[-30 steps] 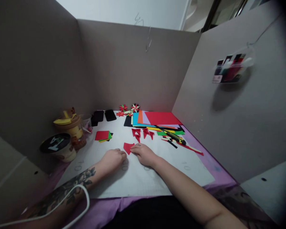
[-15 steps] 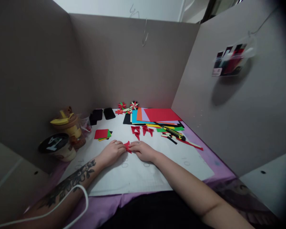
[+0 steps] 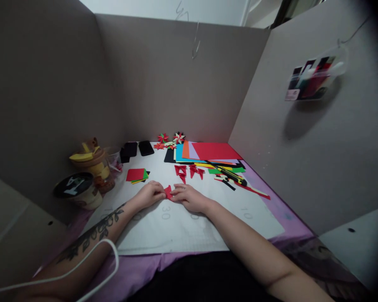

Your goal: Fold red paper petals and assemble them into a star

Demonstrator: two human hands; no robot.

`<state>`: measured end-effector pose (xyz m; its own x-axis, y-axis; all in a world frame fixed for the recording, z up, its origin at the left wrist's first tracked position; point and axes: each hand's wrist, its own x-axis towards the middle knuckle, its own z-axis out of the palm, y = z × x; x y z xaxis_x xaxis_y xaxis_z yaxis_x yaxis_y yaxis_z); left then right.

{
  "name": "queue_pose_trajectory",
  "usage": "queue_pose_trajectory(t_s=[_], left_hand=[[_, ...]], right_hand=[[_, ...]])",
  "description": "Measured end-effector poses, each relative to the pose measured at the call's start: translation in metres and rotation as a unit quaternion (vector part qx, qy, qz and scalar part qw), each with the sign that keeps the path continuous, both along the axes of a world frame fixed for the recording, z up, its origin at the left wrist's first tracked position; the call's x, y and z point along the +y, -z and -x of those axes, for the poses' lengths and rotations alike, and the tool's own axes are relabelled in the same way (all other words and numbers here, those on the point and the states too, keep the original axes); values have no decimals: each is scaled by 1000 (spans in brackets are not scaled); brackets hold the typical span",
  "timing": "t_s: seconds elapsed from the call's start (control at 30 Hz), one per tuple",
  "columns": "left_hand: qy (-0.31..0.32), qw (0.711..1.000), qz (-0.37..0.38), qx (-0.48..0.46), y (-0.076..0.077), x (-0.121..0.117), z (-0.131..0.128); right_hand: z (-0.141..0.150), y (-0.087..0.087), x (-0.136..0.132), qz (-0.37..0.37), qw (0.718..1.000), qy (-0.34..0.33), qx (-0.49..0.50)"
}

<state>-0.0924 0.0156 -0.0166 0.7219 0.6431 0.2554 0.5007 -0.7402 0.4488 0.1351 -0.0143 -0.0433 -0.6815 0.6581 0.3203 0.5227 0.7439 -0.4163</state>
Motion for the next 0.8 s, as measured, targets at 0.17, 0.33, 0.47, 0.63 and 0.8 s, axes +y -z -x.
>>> queue_pose_trajectory(t_s=[0.17,0.33,0.47,0.63,0.8], left_hand=[[-81,996,25,14,2,1,-8],[-95,995,24,26,2,2,-8],[-46,998,42,31,-5,4,1],[-28,997,59,31,-4,8,8],[-73,996,32,35,5,12,4]], right_hand=[[1,1,-1,-20,999,2,26],[4,-1,-3,-8,999,-3,42],[8,-6,-10,3,1000,-10,23],[13,-10,-15,-13,1000,6,-4],[14,-10,-13,-27,999,-6,-18]])
